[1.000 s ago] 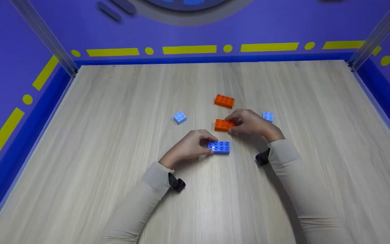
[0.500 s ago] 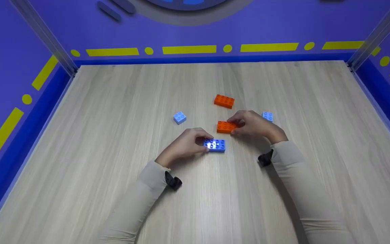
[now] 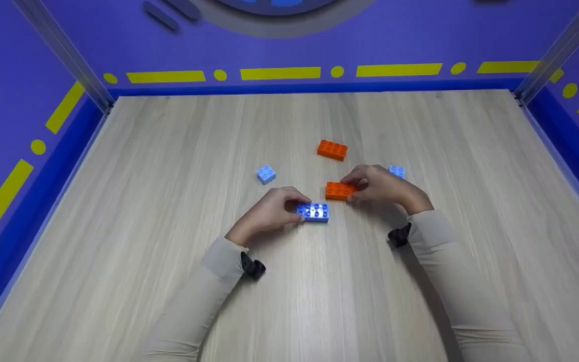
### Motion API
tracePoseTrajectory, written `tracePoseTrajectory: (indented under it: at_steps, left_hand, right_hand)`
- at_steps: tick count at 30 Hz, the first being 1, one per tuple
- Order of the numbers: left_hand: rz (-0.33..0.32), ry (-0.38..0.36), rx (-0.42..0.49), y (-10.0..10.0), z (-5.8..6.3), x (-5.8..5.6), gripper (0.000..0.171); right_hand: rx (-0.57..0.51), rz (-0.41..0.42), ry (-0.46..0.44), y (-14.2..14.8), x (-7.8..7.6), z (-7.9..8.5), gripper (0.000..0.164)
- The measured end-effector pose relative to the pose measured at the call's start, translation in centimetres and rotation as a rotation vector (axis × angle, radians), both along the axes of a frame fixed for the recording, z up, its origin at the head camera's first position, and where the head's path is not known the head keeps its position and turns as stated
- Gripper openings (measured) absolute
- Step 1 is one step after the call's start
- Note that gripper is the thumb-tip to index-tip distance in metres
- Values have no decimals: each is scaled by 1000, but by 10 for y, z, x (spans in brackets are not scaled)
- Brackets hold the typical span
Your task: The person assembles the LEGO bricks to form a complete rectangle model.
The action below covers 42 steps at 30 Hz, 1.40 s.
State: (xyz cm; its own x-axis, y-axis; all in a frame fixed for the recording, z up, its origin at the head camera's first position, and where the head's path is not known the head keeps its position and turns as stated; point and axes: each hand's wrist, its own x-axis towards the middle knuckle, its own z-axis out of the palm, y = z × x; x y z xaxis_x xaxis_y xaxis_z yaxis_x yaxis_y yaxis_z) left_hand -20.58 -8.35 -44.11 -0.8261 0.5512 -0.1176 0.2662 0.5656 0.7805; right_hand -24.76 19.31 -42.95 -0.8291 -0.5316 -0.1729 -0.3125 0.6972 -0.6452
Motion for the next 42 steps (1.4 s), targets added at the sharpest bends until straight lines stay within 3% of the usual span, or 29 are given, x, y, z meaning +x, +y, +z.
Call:
tracePoseTrajectory:
  at_steps: [19,27,42]
  left_hand:
    - [34,-4,-8,-2,1,-6,37]
    - [27,9,-7,-2,0,-9,37]
    - [30,31,-2,1,1,-11,37]
  right_hand:
    - [15,35,17,4,8,3,36]
    - [35,25,-22,6,11,3,37]
    - [26,65,-4,10,14,3,36]
